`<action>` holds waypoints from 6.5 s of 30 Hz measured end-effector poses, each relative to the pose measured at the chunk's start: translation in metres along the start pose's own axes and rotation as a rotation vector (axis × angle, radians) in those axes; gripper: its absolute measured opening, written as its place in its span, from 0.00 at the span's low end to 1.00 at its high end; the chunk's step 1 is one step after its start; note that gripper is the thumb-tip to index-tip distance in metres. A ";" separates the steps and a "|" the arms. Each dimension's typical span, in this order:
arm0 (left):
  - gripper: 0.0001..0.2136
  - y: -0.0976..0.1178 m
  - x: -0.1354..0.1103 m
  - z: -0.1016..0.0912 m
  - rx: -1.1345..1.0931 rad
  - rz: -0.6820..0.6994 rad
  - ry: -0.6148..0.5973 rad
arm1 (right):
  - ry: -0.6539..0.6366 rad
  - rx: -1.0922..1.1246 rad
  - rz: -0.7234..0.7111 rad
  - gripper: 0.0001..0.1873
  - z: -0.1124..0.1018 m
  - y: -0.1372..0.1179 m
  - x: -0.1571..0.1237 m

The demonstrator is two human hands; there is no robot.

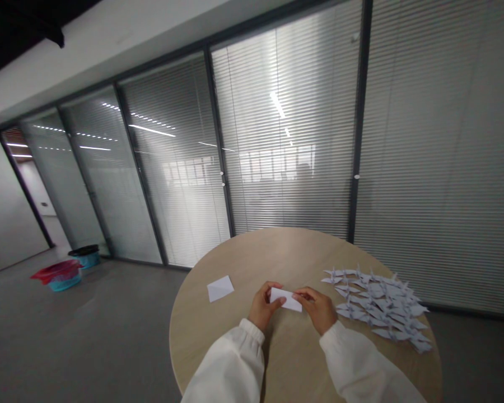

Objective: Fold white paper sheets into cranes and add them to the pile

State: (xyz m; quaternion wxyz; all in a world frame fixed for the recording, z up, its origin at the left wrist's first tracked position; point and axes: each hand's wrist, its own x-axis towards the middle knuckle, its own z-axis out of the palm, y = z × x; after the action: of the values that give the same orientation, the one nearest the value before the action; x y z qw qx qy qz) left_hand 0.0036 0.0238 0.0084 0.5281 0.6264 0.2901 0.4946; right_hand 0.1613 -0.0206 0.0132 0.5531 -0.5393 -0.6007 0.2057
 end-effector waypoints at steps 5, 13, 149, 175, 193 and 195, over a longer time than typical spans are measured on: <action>0.16 0.001 0.001 0.000 -0.046 0.002 0.030 | 0.031 0.007 -0.026 0.13 0.001 0.003 0.000; 0.17 0.003 0.000 0.000 -0.033 0.008 0.023 | 0.029 0.010 -0.057 0.12 0.002 0.008 0.001; 0.19 0.007 -0.011 0.003 0.430 -0.059 -0.045 | -0.221 0.400 0.114 0.21 0.009 0.011 0.002; 0.23 0.009 -0.012 0.005 0.543 -0.166 -0.073 | -0.102 0.385 0.149 0.23 0.003 0.013 0.008; 0.18 0.012 -0.009 0.001 0.319 0.181 -0.055 | -0.168 0.547 0.275 0.20 0.008 0.021 0.010; 0.16 0.012 -0.008 0.000 0.346 0.217 -0.084 | -0.162 0.558 0.277 0.21 0.009 0.024 0.010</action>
State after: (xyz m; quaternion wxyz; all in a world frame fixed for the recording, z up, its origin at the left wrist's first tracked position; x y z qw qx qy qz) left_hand -0.0010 0.0134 0.0170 0.3682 0.7553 0.2793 0.4648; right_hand 0.1650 -0.0008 -0.0053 0.5968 -0.4253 -0.4841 0.4781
